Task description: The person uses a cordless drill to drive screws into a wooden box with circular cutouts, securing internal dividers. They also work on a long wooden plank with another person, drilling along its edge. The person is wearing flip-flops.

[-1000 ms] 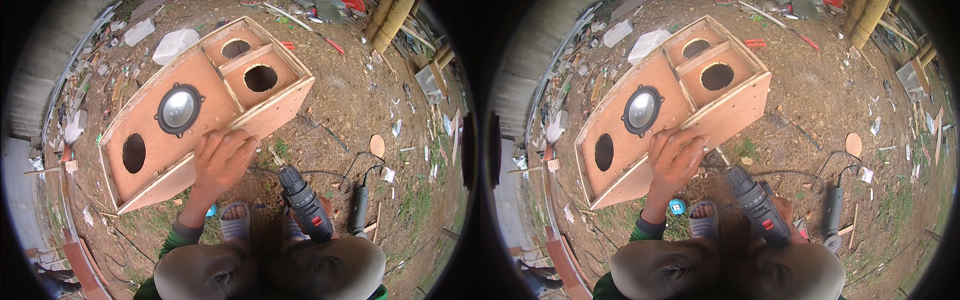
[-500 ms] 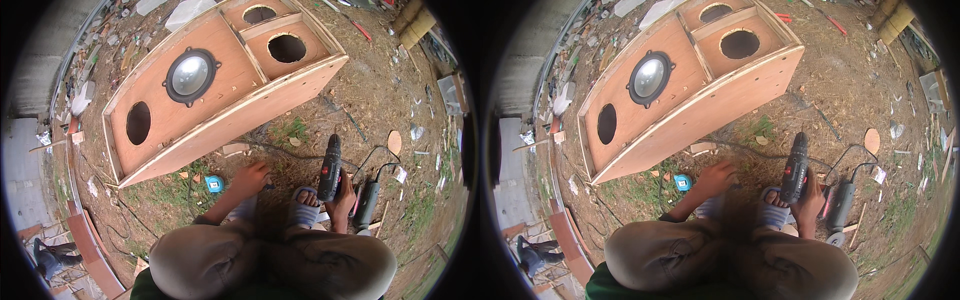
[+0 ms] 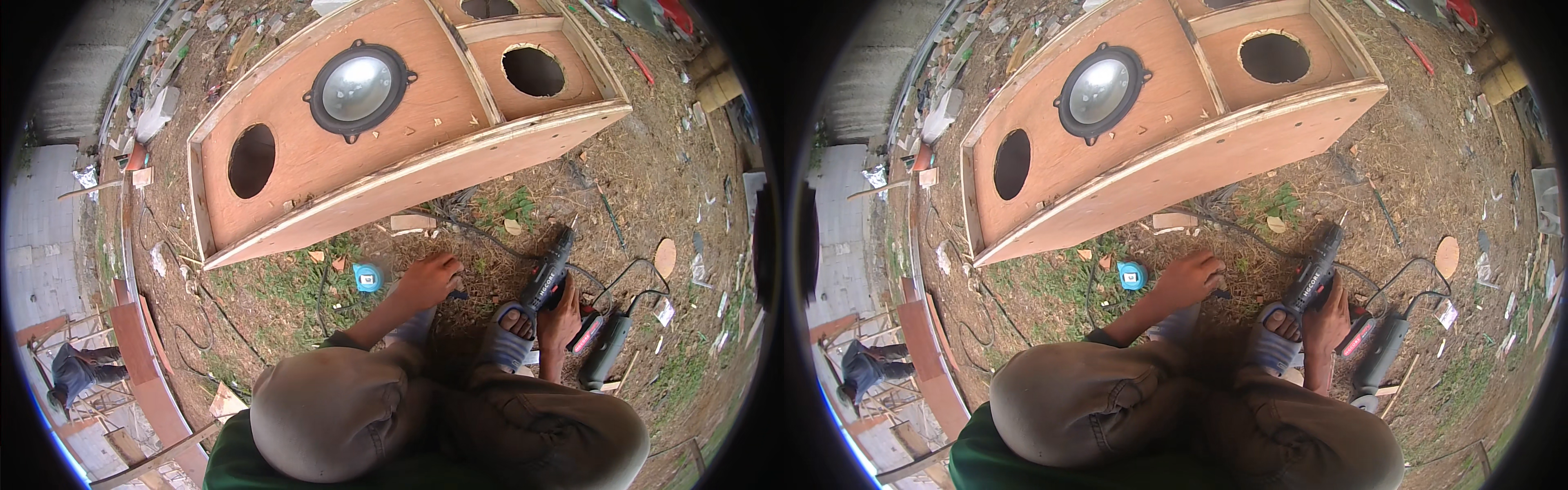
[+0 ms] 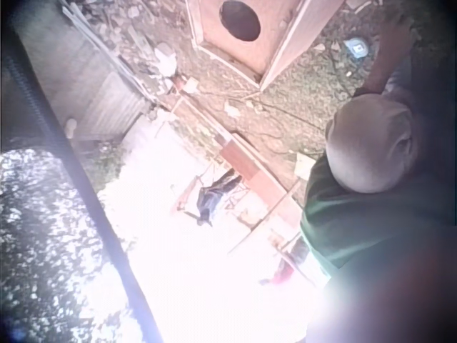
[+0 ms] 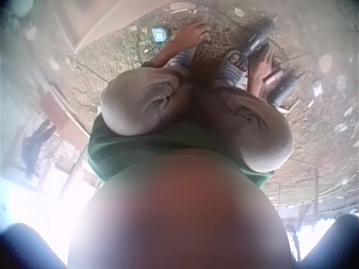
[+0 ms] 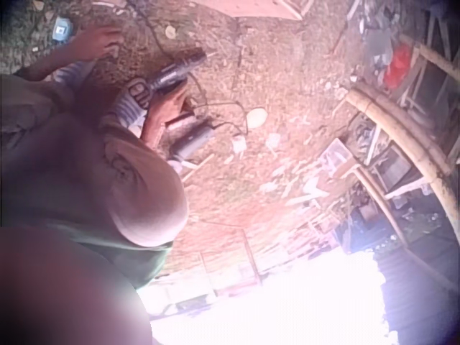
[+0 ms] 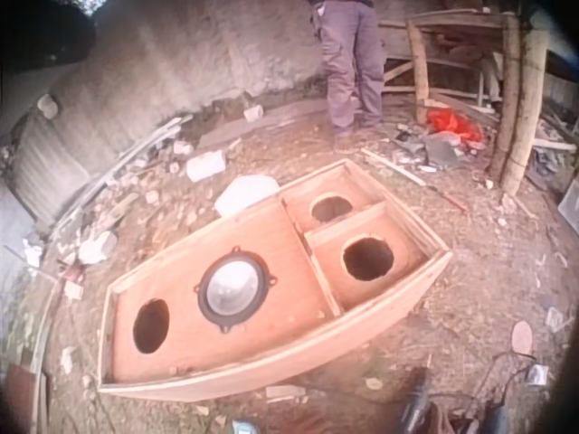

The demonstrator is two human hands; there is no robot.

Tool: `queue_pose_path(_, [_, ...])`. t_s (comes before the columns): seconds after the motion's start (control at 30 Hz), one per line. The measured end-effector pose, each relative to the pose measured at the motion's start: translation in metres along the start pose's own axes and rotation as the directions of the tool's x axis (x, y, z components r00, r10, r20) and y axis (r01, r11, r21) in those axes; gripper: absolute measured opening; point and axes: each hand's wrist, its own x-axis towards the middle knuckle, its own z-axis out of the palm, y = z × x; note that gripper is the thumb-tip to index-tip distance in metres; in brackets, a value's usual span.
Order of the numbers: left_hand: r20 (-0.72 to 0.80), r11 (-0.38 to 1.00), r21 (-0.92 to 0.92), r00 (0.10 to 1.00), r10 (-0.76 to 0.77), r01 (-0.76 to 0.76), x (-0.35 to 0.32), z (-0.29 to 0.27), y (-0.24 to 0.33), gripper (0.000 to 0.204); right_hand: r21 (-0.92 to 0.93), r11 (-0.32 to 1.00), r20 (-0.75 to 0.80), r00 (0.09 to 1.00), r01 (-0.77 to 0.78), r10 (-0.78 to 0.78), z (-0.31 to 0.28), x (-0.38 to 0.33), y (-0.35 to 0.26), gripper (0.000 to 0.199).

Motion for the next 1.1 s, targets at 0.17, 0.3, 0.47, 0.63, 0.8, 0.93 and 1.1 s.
queue_pose_path(0.17, [-0.004,0.998,-0.032,0.999,-0.047,0.047,-0.002,0.004,0.001,0.027,-0.002,0.998,0.090,0.994,-0.058,0.058,-0.002,0.001,-0.001,0.052])
queue_pose_path(0.3, [-0.036,0.997,-0.067,0.999,-0.039,0.036,-0.003,-0.005,0.004,0.029,0.029,0.998,0.102,0.994,-0.048,0.045,-0.003,-0.001,-0.001,0.057])
queue_pose_path(0.47, [0.025,0.986,-0.166,1.000,0.000,0.004,0.005,-0.047,0.019,0.024,0.125,0.992,0.112,0.994,0.006,-0.020,-0.002,-0.002,0.003,0.065])
queue_pose_path(0.63, [0.115,0.925,-0.372,0.985,0.125,-0.074,0.025,-0.142,0.063,0.016,0.181,0.982,0.172,0.985,-0.061,0.030,-0.001,-0.005,0.004,0.064])
queue_pose_path(0.8, [0.015,0.842,-0.479,0.956,0.291,-0.249,0.034,-0.274,0.108,0.011,0.216,0.976,0.156,0.988,-0.011,-0.024,0.001,-0.007,0.008,0.076])
queue_pose_path(0.93, [-0.221,0.935,-0.176,0.938,0.266,-0.307,0.083,-0.352,0.102,0.016,0.258,0.965,0.175,0.985,-0.054,0.008,-0.003,-0.008,0.003,0.086])
queue_pose_path(1.1, [-0.301,0.912,0.225,0.866,0.399,-0.343,0.178,-0.386,0.050,0.032,0.076,0.996,0.294,0.956,-0.049,0.024,-0.069,0.015,-0.019,0.071])
